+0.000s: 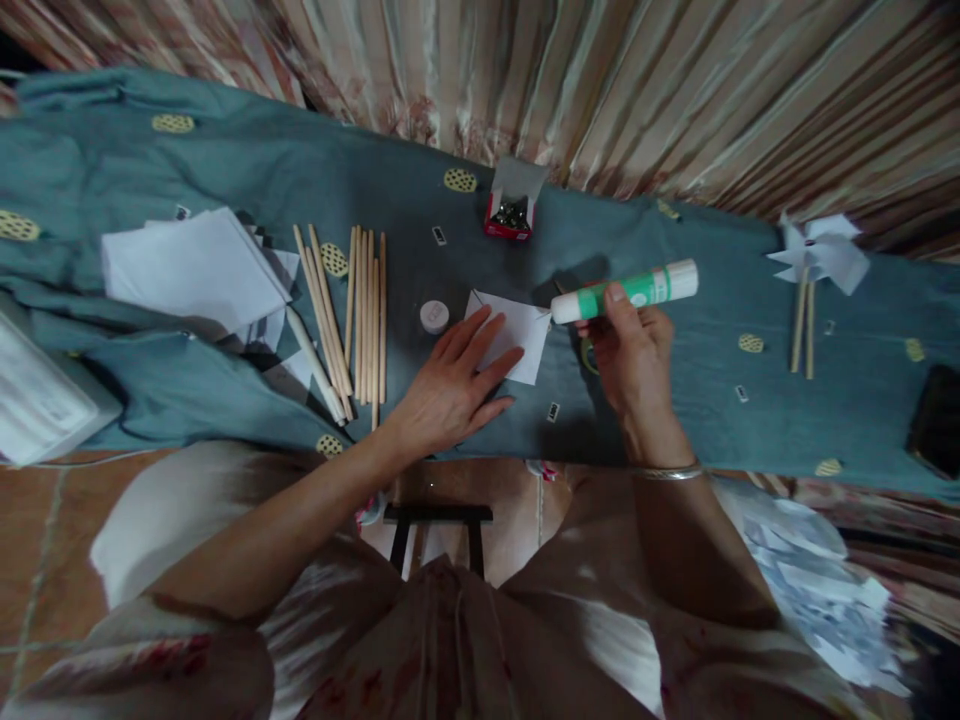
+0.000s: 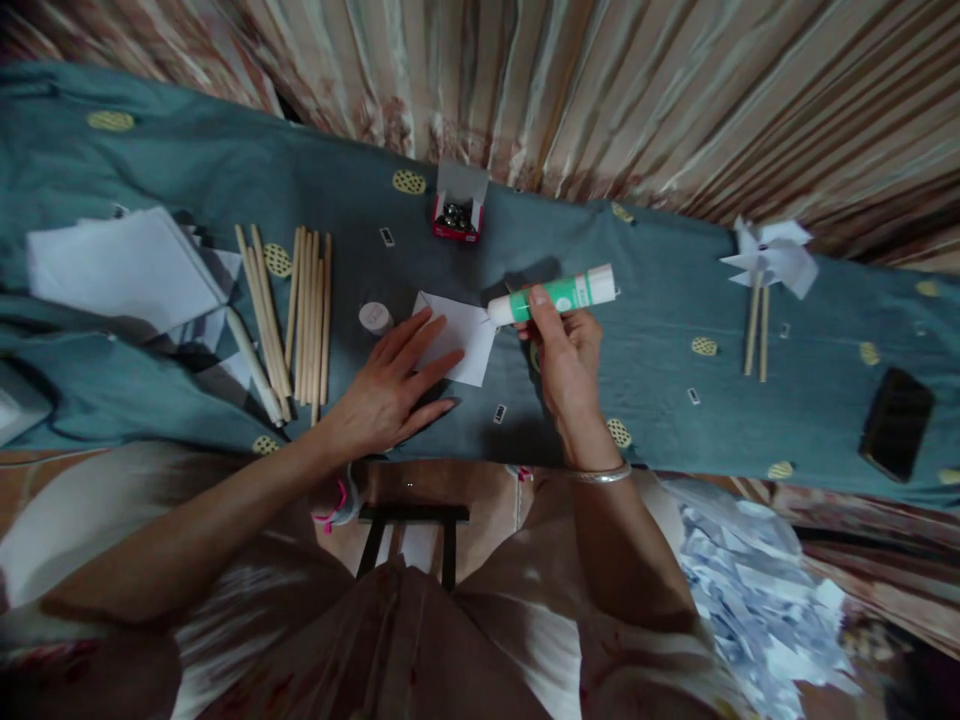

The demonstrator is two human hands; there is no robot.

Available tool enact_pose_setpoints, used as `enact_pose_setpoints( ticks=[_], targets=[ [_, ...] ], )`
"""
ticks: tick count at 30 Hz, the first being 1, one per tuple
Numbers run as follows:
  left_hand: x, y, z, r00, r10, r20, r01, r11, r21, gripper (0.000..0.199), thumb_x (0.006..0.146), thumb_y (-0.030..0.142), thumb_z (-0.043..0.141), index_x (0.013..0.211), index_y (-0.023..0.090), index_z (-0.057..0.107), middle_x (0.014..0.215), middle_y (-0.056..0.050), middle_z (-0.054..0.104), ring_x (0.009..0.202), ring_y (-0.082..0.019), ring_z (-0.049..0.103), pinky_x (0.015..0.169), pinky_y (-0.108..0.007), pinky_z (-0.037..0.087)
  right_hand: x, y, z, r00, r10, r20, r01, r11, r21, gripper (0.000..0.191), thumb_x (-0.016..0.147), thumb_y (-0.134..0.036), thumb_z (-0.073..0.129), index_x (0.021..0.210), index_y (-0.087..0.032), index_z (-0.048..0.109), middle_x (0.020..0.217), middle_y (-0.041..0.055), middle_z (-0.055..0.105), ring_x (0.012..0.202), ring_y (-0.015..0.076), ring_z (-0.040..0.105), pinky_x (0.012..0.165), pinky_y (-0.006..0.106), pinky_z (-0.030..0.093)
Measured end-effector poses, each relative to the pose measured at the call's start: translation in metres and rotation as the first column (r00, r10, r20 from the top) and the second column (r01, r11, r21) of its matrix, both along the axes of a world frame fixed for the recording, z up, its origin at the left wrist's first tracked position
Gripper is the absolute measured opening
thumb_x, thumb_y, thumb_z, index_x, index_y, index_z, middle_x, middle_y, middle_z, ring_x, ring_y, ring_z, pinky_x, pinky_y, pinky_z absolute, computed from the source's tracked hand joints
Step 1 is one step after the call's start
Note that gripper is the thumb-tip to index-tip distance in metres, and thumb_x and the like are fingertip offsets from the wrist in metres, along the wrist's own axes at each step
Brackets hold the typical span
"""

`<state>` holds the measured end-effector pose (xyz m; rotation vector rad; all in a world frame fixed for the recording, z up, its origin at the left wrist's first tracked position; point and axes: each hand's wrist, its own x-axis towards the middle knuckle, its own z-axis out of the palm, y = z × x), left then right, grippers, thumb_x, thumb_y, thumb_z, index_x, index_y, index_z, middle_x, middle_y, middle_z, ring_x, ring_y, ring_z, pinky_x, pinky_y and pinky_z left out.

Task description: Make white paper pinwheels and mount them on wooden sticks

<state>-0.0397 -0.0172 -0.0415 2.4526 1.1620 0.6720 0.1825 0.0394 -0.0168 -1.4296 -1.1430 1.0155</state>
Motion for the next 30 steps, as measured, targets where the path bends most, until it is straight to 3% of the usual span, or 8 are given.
enact_pose_setpoints(
  ticks=[3,7,12,17,19,21,25,30],
  targets=[
    [-0.013,0.003,0.012,0.997,0.044,0.058,-0.047,0.997,0.064,0.051,0.096,0.044,0.054,0.140,0.019,0.051,0.150,-0.017,0.047,0.143,-0.034,0.038,0.115,-0.054,0.035,0.000,0.001,0.005,0.995,0.052,-0.082,-0.056,0.998,-0.040,0.039,0.083,-0.062,0.062,0.080,-0.022,0.065,0.074,0.0011,0.067,0.066,0.0134,0.065,0.060,0.028,0.054],
    [-0.032,0.013,0.022,0.967,0.239,0.086,-0.244,0.968,0.055,0.049,0.095,0.041,0.055,0.140,0.023,0.052,0.143,-0.014,0.054,0.134,-0.033,0.046,0.114,-0.055,0.035,-0.002,-0.001,0.012,0.986,0.101,-0.134,-0.109,0.993,-0.053,0.040,0.082,-0.063,0.061,0.082,-0.024,0.065,0.073,0.0010,0.065,0.067,0.0141,0.064,0.062,0.029,0.054],
    [-0.044,0.024,0.016,0.940,0.324,0.107,-0.323,0.946,-0.033,0.049,0.089,0.037,0.061,0.135,0.021,0.058,0.135,-0.016,0.058,0.127,-0.035,0.051,0.109,-0.055,0.040,-0.008,-0.002,0.014,0.973,0.129,-0.191,-0.149,0.984,-0.095,0.044,0.076,-0.067,0.065,0.077,-0.023,0.064,0.067,-0.0008,0.061,0.062,0.0125,0.060,0.060,0.027,0.053],
    [-0.043,0.033,0.016,0.911,0.389,0.135,-0.369,0.917,-0.150,0.036,0.086,0.032,0.061,0.117,0.016,0.069,0.114,-0.012,0.067,0.108,-0.027,0.062,0.098,-0.045,0.049,-0.014,-0.004,0.010,0.947,0.121,-0.298,-0.160,0.981,-0.112,0.044,0.071,-0.064,0.072,0.070,-0.022,0.060,0.058,-0.0026,0.061,0.055,0.0115,0.062,0.055,0.025,0.053],
    [-0.040,0.035,0.018,0.847,0.474,0.240,-0.404,0.868,-0.289,0.034,0.080,0.032,0.068,0.110,0.017,0.072,0.104,-0.008,0.070,0.095,-0.023,0.065,0.090,-0.039,0.053,-0.016,-0.006,0.010,0.921,0.118,-0.371,-0.183,0.972,-0.145,0.043,0.070,-0.062,0.074,0.070,-0.021,0.061,0.059,-0.0020,0.064,0.056,0.0129,0.066,0.056,0.025,0.056],
    [-0.035,0.037,0.020,0.709,0.582,0.400,-0.361,0.786,-0.502,0.033,0.073,0.031,0.076,0.102,0.017,0.074,0.093,-0.005,0.071,0.083,-0.019,0.067,0.082,-0.033,0.055,-0.019,-0.007,0.011,0.875,0.098,-0.475,-0.206,0.961,-0.183,0.042,0.068,-0.060,0.078,0.074,-0.021,0.062,0.062,-0.0010,0.068,0.059,0.0147,0.070,0.060,0.025,0.060],
    [-0.023,0.036,0.022,0.395,0.723,0.566,-0.072,0.639,-0.766,0.035,0.058,0.023,0.088,0.089,0.016,0.075,0.085,-0.004,0.075,0.077,-0.015,0.068,0.077,-0.026,0.055,-0.024,-0.010,0.013,0.770,0.083,-0.633,-0.276,0.937,-0.213,0.038,0.069,-0.053,0.080,0.080,-0.021,0.063,0.066,0.0004,0.072,0.062,0.0179,0.075,0.062,0.026,0.064],
    [-0.011,0.029,0.029,0.300,0.769,0.565,0.092,0.566,-0.819,0.039,0.050,0.020,0.093,0.085,0.017,0.077,0.086,-0.004,0.076,0.077,-0.013,0.069,0.076,-0.025,0.056,-0.029,-0.013,0.012,0.745,0.084,-0.662,-0.297,0.930,-0.216,0.034,0.072,-0.048,0.082,0.080,-0.019,0.065,0.067,0.0017,0.074,0.063,0.0176,0.076,0.059,0.021,0.063]
  ],
)
